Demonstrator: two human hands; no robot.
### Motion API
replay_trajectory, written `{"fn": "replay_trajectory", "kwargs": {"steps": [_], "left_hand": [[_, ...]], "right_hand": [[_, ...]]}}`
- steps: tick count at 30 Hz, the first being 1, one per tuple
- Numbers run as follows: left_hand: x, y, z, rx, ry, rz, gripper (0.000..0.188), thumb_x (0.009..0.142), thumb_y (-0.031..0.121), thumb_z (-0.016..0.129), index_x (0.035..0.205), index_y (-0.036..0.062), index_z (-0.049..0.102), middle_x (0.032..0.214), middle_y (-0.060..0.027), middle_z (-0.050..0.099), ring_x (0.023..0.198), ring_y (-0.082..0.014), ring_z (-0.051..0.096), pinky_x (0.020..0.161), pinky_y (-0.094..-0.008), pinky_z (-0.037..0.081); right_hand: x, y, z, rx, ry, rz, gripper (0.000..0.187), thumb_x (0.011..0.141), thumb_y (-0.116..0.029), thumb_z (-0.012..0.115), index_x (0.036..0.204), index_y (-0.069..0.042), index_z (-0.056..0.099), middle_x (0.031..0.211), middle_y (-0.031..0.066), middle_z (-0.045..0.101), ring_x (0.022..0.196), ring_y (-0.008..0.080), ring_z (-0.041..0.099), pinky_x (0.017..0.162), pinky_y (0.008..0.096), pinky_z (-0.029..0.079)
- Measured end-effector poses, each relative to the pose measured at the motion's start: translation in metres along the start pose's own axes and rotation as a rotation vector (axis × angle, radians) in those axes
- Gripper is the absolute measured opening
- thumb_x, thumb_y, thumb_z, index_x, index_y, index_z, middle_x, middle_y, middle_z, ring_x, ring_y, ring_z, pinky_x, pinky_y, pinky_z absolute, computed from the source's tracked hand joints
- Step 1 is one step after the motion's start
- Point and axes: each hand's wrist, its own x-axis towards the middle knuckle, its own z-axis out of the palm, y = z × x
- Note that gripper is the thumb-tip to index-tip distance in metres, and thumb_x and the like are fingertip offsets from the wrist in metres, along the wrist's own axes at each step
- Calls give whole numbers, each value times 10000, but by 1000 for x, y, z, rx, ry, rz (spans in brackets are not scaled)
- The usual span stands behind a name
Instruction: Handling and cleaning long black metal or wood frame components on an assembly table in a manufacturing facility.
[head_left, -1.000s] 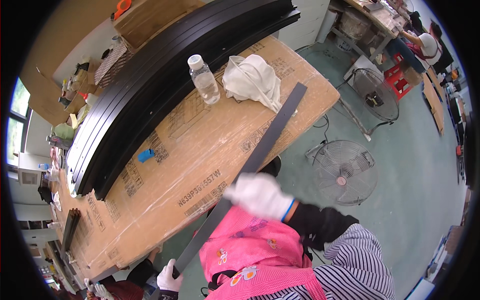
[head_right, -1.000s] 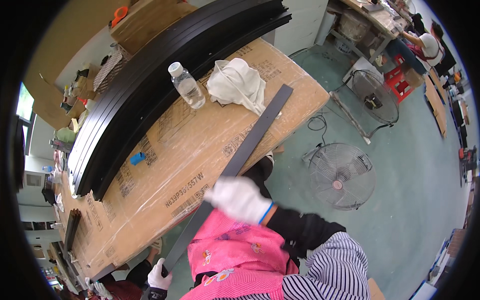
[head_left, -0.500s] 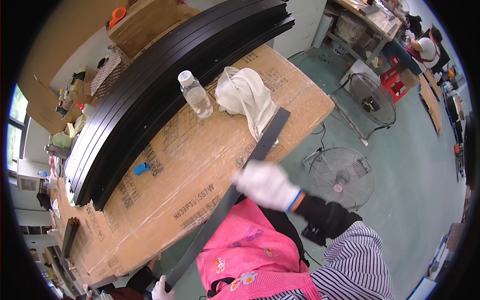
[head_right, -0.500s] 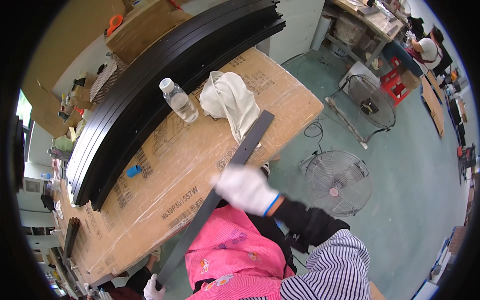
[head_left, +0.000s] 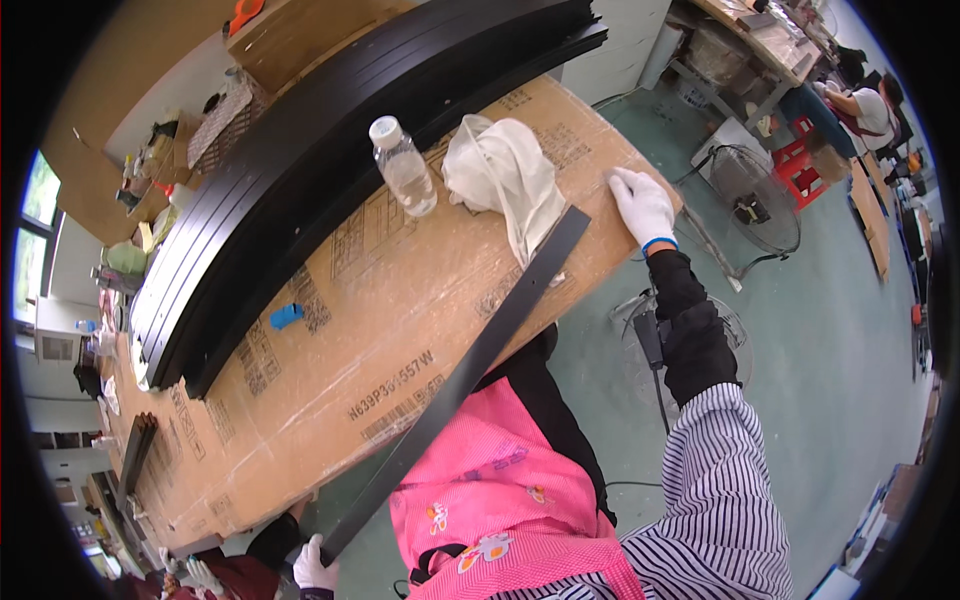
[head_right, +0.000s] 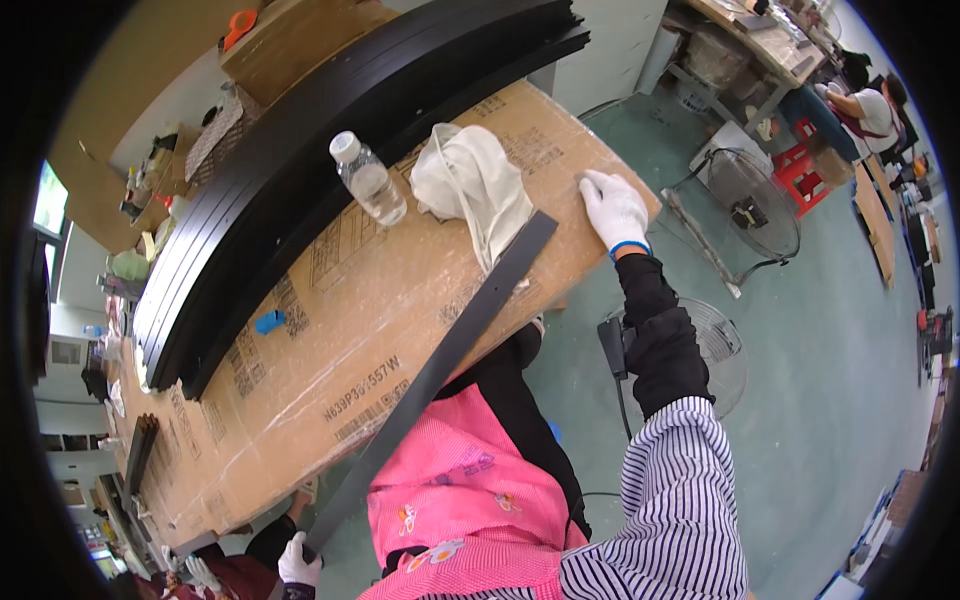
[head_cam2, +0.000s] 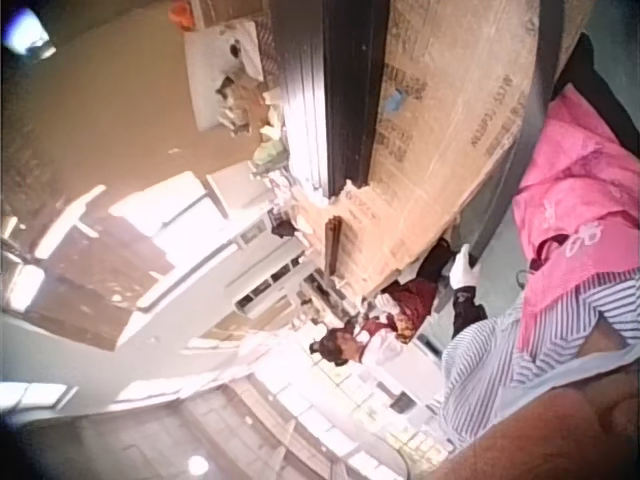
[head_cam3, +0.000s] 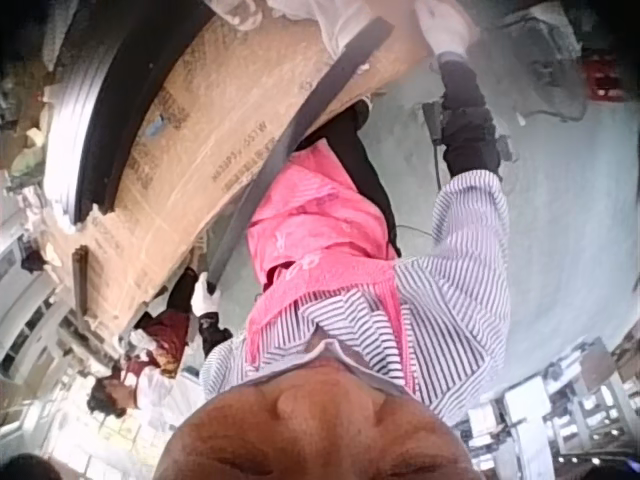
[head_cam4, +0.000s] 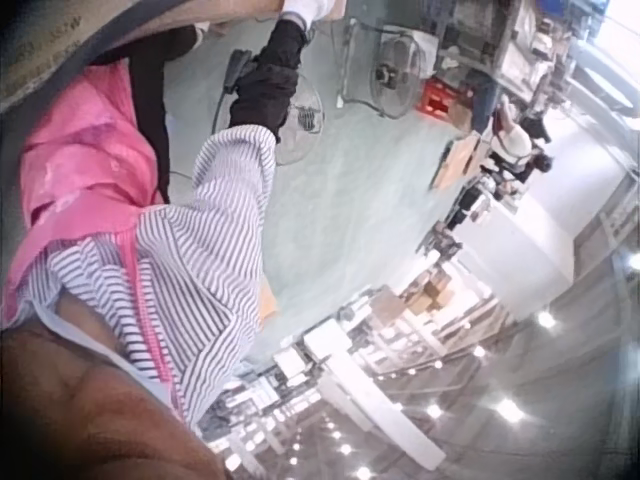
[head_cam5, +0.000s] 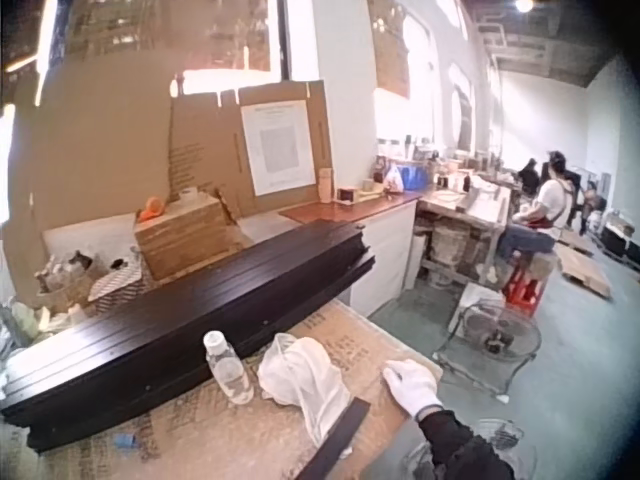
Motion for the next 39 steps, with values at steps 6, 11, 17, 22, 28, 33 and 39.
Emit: {"fn": "replay_trajectory", "kwargs": {"steps": [6,11,17,22,28,33,39], "left_hand": [[4,13,5,-5,-9,-30,540,648,89,768,1161,90,600,966,-140,663,886,-362,671,751,-454,542],[-3,36,4,-67,111,-58,509,600,125,777,1076,71,607,853,-148,659,802,-367,673,703,-451,529],[4,75,8,-112,290,37,331,561,142,767,840,83,598,632,-118,578,595,-366,617,557,-456,473],[-25,50,12,-38,156,34,386,706,186,789,1066,114,672,793,-118,661,733,-363,664,670,-469,538],[-13,10,32,-126,59,168,400,711,241,786,1064,99,662,867,-206,683,783,-404,676,696,-492,533],[23,-49,113,-94,196,362,361,730,303,784,1013,107,678,805,-158,695,726,-364,688,674,-465,550],[37,34,24,-23,96,336,297,738,309,786,926,109,674,714,-118,679,641,-347,672,612,-456,540]], "right_hand": [[-82,-62,-20,105,422,-102,245,965,-244,603,1123,-78,687,990,163,618,937,340,611,862,436,485],[-234,-121,-11,568,-717,-118,354,1034,-271,475,883,-24,678,795,118,665,688,227,645,661,337,526],[-316,-219,0,1858,-1191,804,434,1045,-354,558,1300,-7,609,1134,118,687,1075,238,661,994,374,517],[-281,-223,-33,2222,-605,941,200,1034,-238,591,928,-68,594,851,64,621,799,231,646,860,448,569],[-138,-103,-154,2274,-127,587,226,1066,-299,524,966,-96,520,695,-2,460,588,147,453,588,331,447],[-97,-53,-220,2257,-64,503,246,1068,-320,519,952,-105,544,700,-32,422,573,122,395,567,313,410],[-97,-8,-268,2147,175,595,485,1033,-541,492,1024,-62,565,780,37,537,611,146,489,533,310,441]]}}
